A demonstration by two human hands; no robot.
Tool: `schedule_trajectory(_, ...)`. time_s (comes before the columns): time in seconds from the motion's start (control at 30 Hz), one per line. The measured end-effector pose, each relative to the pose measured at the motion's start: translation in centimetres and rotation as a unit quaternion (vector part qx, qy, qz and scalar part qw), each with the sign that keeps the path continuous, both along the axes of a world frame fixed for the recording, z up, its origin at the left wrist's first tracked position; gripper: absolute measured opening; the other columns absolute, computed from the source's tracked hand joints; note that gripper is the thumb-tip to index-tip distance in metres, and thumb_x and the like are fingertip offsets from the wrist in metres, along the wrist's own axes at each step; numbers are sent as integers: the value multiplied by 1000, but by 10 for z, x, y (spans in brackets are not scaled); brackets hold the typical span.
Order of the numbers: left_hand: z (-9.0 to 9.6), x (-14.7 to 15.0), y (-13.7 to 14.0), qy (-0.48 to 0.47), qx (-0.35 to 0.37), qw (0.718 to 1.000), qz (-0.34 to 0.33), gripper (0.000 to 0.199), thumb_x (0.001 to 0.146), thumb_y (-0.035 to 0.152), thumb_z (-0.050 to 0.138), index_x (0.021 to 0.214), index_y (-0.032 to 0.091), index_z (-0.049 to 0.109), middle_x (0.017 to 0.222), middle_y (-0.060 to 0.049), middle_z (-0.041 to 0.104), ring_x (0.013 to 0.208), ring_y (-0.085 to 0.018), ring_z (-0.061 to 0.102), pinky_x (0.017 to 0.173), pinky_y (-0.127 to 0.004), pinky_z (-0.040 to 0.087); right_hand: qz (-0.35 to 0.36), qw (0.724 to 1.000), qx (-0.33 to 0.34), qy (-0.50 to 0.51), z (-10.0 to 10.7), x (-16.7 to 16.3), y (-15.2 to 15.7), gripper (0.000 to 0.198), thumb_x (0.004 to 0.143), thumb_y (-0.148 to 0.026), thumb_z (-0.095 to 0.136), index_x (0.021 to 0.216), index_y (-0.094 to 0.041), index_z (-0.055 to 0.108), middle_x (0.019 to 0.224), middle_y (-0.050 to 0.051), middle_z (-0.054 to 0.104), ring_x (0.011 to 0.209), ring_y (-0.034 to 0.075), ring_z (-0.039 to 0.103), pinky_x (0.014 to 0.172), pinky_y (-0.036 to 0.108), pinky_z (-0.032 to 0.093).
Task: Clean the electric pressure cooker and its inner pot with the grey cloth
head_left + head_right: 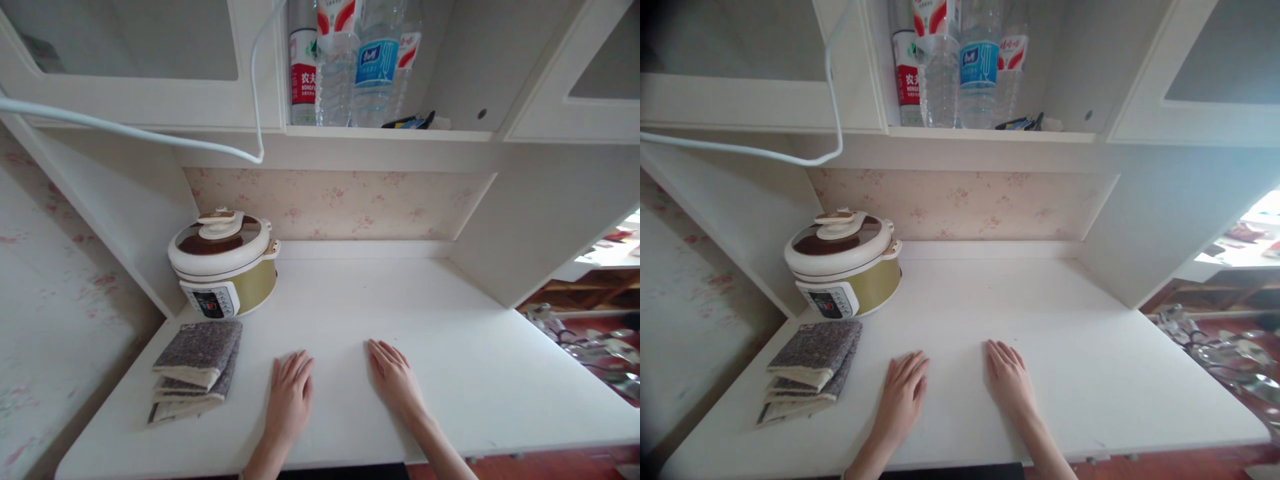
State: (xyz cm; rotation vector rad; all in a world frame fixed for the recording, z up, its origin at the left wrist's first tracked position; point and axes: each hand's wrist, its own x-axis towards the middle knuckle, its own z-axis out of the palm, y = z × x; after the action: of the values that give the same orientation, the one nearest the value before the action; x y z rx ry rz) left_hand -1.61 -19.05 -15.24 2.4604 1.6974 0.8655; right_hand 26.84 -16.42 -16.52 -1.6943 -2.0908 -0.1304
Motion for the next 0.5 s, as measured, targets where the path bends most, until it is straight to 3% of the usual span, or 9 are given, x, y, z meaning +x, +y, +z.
schedule_trajectory(0.23,15,9,-5,90,-26,996,1,38,93,19,42,126,32,58,139,-1,54,128,-24,49,108,-56,35,7,1000,7,3,7,-1,-1,33,96,-29,40,116,-24,66,129,7,61,117,24,56,100,45,44)
schedule_trajectory(0.33,18,10,-5,91,-31,995,4,37,94,21,42,125,32,58,139,-1,55,127,-24,50,108,-55,35,14,1000,11,18,12,-4,-4,30,95,-31,41,100,-21,69,127,12,56,104,23,61,91,43,49)
schedule_trajectory(0.43,19,11,-5,89,-34,995,5,37,94,20,42,125,31,58,138,-2,55,127,-24,49,108,-55,34,66,997,-4,47,40,-22,-15,31,95,-33,43,78,-18,64,109,12,57,75,14,61,68,31,52)
schedule_trajectory(0.5,20,12,-5,85,-37,996,5,37,93,19,43,125,31,58,138,-2,55,127,-24,49,109,-55,34,146,987,-4,67,81,-40,-28,29,93,-30,47,70,-18,58,98,8,56,62,9,54,57,26,48)
